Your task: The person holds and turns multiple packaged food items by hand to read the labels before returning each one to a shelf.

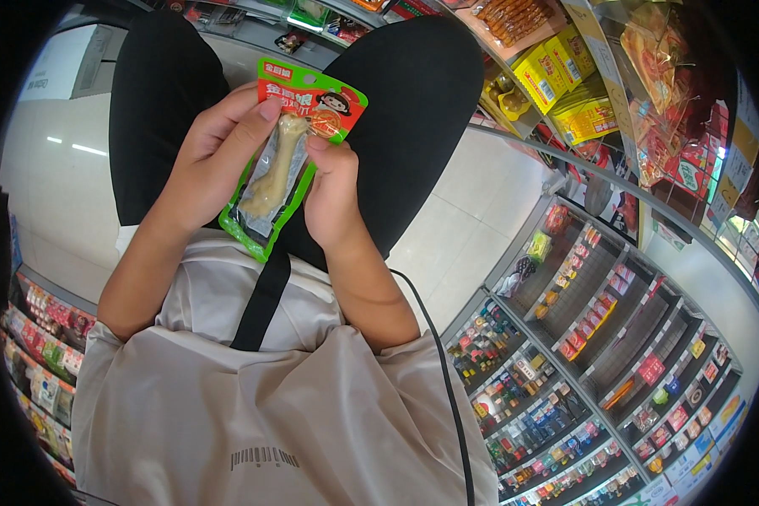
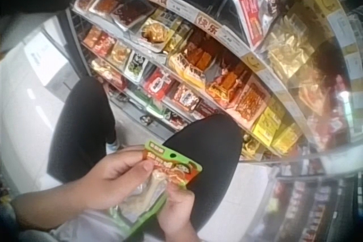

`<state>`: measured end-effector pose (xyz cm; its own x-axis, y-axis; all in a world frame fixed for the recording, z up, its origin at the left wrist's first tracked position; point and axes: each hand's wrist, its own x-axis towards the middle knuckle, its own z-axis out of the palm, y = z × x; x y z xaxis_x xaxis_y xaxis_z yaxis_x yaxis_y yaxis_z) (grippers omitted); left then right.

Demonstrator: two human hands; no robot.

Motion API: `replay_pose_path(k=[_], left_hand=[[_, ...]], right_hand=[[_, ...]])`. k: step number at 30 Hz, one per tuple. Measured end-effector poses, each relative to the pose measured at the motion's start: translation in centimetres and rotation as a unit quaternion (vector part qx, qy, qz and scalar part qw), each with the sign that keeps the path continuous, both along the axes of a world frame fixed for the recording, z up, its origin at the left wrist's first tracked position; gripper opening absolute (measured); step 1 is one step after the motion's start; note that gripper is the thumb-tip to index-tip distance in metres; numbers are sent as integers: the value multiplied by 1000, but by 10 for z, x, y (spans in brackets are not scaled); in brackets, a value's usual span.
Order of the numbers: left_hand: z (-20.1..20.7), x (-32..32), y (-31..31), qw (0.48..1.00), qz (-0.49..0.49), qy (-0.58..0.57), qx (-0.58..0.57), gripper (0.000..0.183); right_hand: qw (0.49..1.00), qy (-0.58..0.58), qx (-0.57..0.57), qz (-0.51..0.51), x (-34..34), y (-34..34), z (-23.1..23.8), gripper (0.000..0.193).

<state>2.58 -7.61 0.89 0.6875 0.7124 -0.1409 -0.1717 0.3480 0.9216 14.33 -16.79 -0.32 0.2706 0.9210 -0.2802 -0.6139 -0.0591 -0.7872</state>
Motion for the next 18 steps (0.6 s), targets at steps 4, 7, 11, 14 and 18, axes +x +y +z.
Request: replay_pose_path(k=[4,7,11,14,18], left_hand=[[-6,-2,2,999,0,9,40,27],[-4,1,6,988,69,8,140,28],[13,-7,12,982,155,37,-104,33],[22,4,19,962,245,5,-125,34],[3,-5,19,987,143,69,-12,40]], right_hand=[[1000,-13,6,3,-3,2,4,53],[1000,3,-3,-19,-7,10,12,50],[996,55,-28,60,-4,16,24,39],[991,47,-70,105,-8,16,22,32],[995,21,-53,87,-8,15,23,35]])
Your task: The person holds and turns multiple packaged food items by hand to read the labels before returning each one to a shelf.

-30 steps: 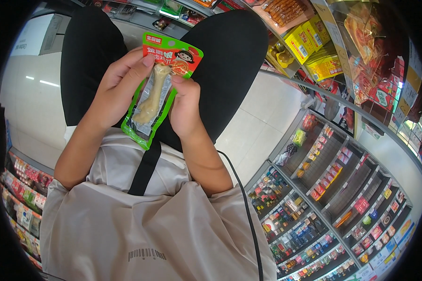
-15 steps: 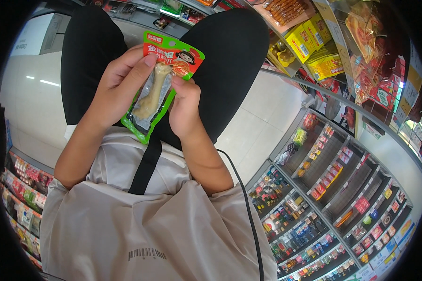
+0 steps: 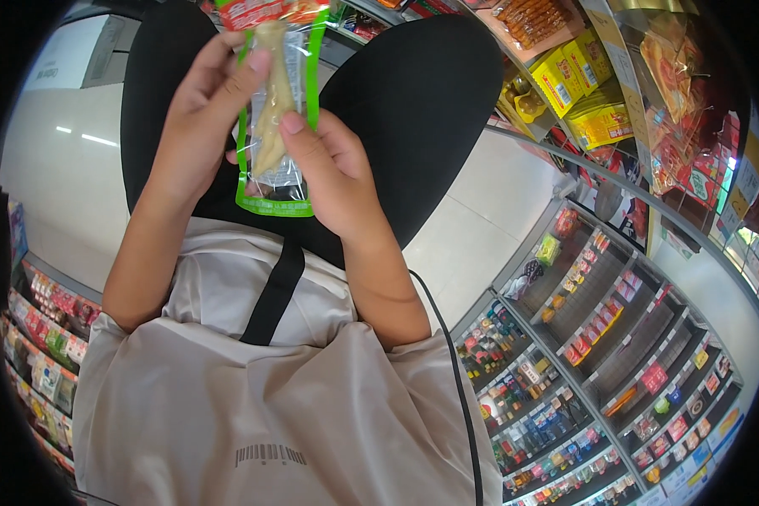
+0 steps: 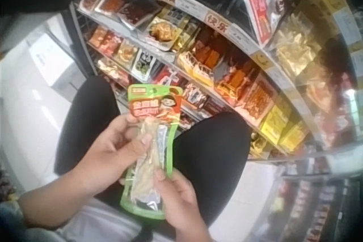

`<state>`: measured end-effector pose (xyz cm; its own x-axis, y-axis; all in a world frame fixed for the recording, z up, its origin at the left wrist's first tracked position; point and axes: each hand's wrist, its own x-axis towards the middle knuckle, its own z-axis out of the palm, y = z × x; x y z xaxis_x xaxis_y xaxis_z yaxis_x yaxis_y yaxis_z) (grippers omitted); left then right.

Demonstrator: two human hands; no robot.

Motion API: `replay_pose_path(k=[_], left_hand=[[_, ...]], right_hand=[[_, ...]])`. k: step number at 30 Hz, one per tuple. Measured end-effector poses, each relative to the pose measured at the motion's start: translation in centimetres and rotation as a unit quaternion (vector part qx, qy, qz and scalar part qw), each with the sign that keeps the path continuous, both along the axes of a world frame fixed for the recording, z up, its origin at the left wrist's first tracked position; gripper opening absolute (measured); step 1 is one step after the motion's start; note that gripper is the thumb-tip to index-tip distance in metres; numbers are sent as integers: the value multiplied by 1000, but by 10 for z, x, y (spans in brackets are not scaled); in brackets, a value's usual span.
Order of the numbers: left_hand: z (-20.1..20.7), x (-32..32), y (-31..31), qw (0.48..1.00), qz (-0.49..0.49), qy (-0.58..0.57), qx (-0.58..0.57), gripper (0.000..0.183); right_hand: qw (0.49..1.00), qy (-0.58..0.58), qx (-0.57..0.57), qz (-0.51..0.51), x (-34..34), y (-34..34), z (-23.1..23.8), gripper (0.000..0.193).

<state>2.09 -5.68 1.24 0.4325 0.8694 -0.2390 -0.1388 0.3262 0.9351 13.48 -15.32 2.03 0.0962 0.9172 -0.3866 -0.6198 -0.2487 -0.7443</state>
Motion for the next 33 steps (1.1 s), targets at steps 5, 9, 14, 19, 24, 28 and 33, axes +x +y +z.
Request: replay_pose_path(k=[5,9,14,19,24,28,33], left_hand=[[3,-9,-3,977,-187,-48,-89,39],[-4,-20,3,961,-252,-66,-97,33],[0,-29,5,926,-342,-91,-133,31],[3,-29,8,924,-340,-111,-136,30],[1,-30,5,928,-323,-116,-143,30],[2,-31,5,929,-324,-122,-132,29],[-2,-31,1,951,-278,-118,-69,30]], right_hand=[[997,-43,-17,-65,3,-3,-9,35],[995,-25,-21,-90,3,-2,-6,38],[995,-55,-17,-83,4,-3,-4,39],[996,-44,-13,-78,4,-3,-7,38],[997,-36,-27,-64,7,-5,-7,40],[999,-20,-10,-48,8,-7,-7,42],[997,-37,34,-62,2,-7,-6,38]])
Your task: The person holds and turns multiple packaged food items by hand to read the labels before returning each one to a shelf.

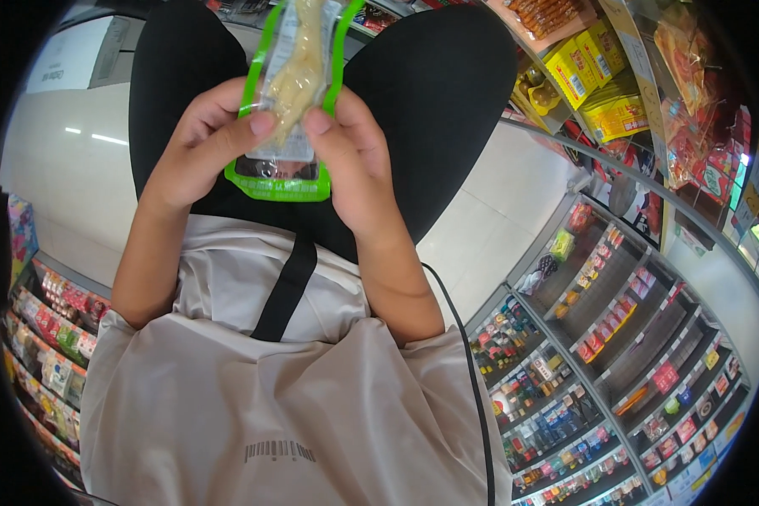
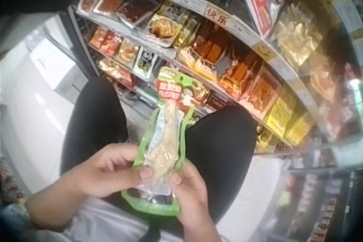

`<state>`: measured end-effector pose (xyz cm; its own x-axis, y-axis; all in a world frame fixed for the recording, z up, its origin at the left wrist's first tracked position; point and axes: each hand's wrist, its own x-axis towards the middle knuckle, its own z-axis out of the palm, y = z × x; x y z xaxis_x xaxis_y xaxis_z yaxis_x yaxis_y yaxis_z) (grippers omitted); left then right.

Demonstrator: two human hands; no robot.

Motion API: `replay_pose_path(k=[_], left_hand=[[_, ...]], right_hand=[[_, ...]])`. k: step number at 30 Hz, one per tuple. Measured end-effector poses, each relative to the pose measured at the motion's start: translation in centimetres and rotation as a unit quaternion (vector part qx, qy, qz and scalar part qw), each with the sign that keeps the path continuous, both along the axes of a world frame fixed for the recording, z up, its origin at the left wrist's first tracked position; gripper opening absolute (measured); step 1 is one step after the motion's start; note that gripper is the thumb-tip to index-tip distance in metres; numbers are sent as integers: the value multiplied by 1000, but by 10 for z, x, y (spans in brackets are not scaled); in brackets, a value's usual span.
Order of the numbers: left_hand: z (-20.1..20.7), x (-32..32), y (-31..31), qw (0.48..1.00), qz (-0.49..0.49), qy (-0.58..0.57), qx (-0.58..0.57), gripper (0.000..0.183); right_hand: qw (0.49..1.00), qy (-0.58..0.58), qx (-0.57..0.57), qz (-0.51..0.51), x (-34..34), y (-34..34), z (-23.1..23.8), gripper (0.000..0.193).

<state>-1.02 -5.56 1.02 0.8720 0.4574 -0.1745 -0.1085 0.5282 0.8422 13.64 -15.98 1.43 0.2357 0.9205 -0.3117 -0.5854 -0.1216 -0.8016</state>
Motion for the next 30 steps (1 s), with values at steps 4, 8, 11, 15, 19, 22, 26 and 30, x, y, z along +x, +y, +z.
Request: replay_pose_path(k=[4,8,11,15,19,22,26,30], left_hand=[[-1,7,3,997,65,-5,37,27],[-3,-1,3,994,95,-3,60,28],[3,4,5,993,84,18,76,31],[2,3,6,995,73,19,73,30],[-1,-1,6,995,76,19,69,29],[-1,-3,8,996,67,22,63,28],[-15,6,11,993,95,52,38,23],[-18,9,12,991,97,85,-22,39]], right_hand=[[999,10,47,22,5,-3,-5,36],[995,-24,90,23,-3,3,-3,31],[992,-93,84,19,-4,0,0,30],[990,-96,104,23,-4,0,-3,31],[989,-91,109,29,-6,1,-1,25],[989,-105,102,13,-14,2,0,22],[860,-486,147,-56,-18,4,-28,22],[736,-654,132,-117,-16,9,-25,33]])
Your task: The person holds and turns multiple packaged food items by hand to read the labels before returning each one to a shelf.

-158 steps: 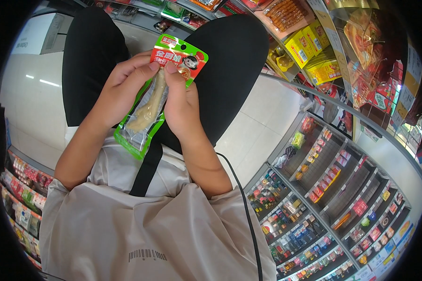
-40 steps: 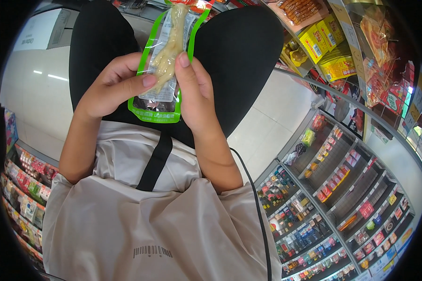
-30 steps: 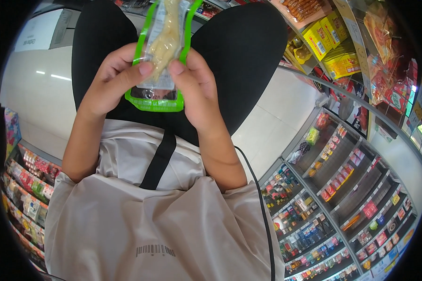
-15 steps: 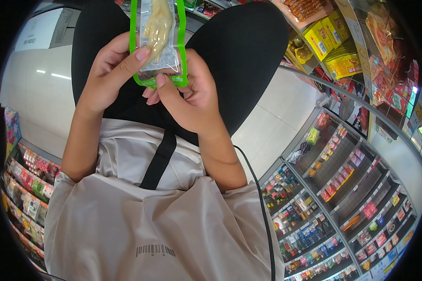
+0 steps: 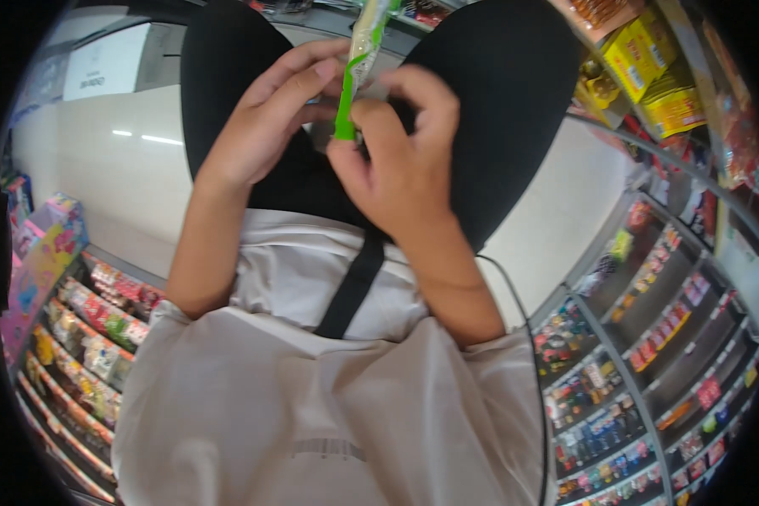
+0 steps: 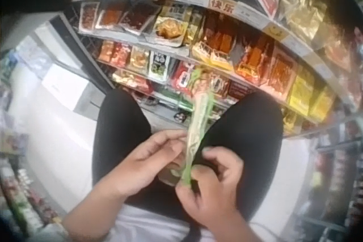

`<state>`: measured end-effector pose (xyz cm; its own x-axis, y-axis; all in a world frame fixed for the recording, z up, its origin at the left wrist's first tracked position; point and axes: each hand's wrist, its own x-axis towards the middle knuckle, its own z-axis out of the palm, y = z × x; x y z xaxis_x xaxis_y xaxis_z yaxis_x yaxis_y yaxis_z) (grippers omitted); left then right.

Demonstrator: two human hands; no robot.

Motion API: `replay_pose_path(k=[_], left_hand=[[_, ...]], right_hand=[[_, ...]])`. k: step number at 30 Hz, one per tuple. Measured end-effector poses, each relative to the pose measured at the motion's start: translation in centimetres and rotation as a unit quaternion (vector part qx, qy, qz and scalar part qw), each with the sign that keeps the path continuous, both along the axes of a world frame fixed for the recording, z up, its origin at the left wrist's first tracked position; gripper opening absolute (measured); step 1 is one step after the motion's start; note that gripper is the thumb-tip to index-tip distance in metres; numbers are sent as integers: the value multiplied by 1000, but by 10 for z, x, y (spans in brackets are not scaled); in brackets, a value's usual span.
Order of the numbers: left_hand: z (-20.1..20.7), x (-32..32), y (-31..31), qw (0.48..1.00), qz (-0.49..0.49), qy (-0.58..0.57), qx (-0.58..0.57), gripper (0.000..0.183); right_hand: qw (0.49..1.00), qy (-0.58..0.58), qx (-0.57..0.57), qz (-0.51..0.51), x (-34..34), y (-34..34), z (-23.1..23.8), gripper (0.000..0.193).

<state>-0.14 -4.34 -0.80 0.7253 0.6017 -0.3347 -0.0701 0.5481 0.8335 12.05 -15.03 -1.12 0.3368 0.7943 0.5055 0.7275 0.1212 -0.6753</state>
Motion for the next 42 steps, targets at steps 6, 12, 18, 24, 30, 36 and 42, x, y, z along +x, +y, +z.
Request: replay_pose_path(k=[6,12,18,24,30,36,42], left_hand=[[-6,3,11,982,-4,-149,-116,55],[-29,-12,33,979,19,-153,-131,45],[-33,-13,33,972,-21,-166,-168,38],[-24,-17,20,971,-106,-128,-171,32],[-30,-20,11,945,-234,-149,-170,29],[-25,-27,6,950,-236,-134,-153,33],[-9,-28,-8,958,-179,-57,-217,33]], right_hand=[[983,-59,-83,154,-3,5,0,20],[968,13,-69,239,-6,6,-1,18],[997,68,20,16,5,23,5,25],[905,411,-100,37,-4,26,9,44],[746,640,-183,-41,0,35,8,38],[756,611,-223,72,1,30,-1,41],[772,597,-174,132,2,25,3,36]])
